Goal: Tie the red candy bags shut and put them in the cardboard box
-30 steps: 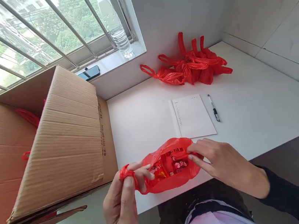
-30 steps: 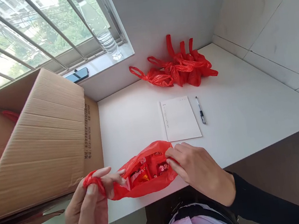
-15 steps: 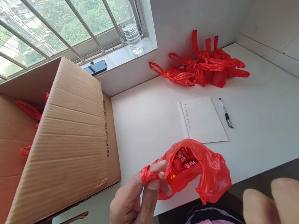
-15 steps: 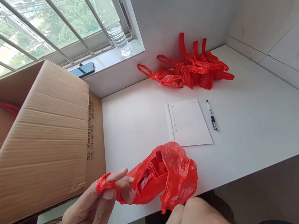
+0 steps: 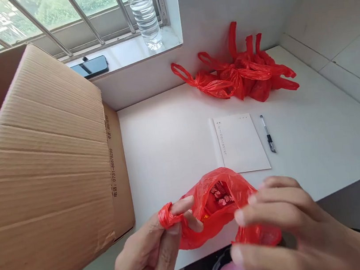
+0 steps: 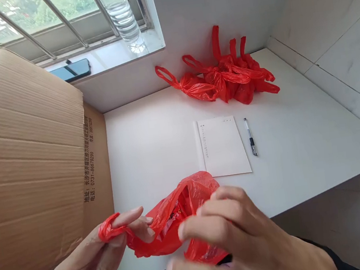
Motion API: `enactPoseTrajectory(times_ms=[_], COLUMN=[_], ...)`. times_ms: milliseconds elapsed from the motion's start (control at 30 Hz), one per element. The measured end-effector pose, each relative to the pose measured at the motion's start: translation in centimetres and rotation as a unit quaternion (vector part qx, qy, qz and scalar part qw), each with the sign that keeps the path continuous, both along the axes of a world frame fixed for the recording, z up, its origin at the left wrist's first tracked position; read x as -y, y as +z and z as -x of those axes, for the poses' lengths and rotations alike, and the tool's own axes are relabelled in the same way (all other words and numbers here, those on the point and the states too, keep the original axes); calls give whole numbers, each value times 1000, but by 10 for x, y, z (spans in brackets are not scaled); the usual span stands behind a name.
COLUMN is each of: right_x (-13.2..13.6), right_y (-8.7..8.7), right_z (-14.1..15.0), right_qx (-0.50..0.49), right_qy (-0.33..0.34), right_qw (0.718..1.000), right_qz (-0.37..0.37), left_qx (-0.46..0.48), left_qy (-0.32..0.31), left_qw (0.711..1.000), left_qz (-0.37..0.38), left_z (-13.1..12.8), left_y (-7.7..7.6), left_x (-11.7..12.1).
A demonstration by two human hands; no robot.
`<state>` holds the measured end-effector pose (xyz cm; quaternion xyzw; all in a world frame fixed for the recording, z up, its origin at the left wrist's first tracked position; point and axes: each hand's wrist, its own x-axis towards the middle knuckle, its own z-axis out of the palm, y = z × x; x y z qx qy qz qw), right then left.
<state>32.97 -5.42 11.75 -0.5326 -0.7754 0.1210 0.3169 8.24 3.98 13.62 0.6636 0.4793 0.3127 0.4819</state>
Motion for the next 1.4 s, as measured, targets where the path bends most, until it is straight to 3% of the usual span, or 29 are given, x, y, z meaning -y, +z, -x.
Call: enactPoseTrajectory(times_ms=[100,267,433,533,633,767,833,933,1067,1167,1267,1400], right_x=[-15,-32,-61,-69,-67,-61,-59,-55,-58,-63,-66,-65], right_y=[-11,3,7,1,-1,4,9,16,24,27,29,24], right_z=[1,0,26,33,31,28,29,34,41,45,45,36], right_qx=[39,-129,-213,-234,-231,-247,-246,-219,-124,-101,-137,-223], right_qy=[12,69,102,102,77,6,5,28,52,52,53,44], right_qw=[999,989,972,967,970,967,966,974,991,992,980,956], right_qz=[-17,27,11,-3,2,58,74,47,0,54,132,187], left_qx=[17,41,-33,-46,3,133,152,106,112,77,77,112], left_qy=[-22,-68,-150,-143,-139,-54,-39,-44,-51,-117,-161,-128], left_qw=[999,994,986,986,983,959,951,966,979,979,972,971], left_qz=[29,70,66,72,119,244,266,233,162,144,154,168], left_z=[2,-4,-22,-23,-15,-8,-11,-22,-32,-34,-35,-36], left_y=[1,10,20,20,14,-2,-9,-15,-7,2,7,1], left_x=[-4,-8,-9,-6,-1,3,2,-1,7,16,16,7])
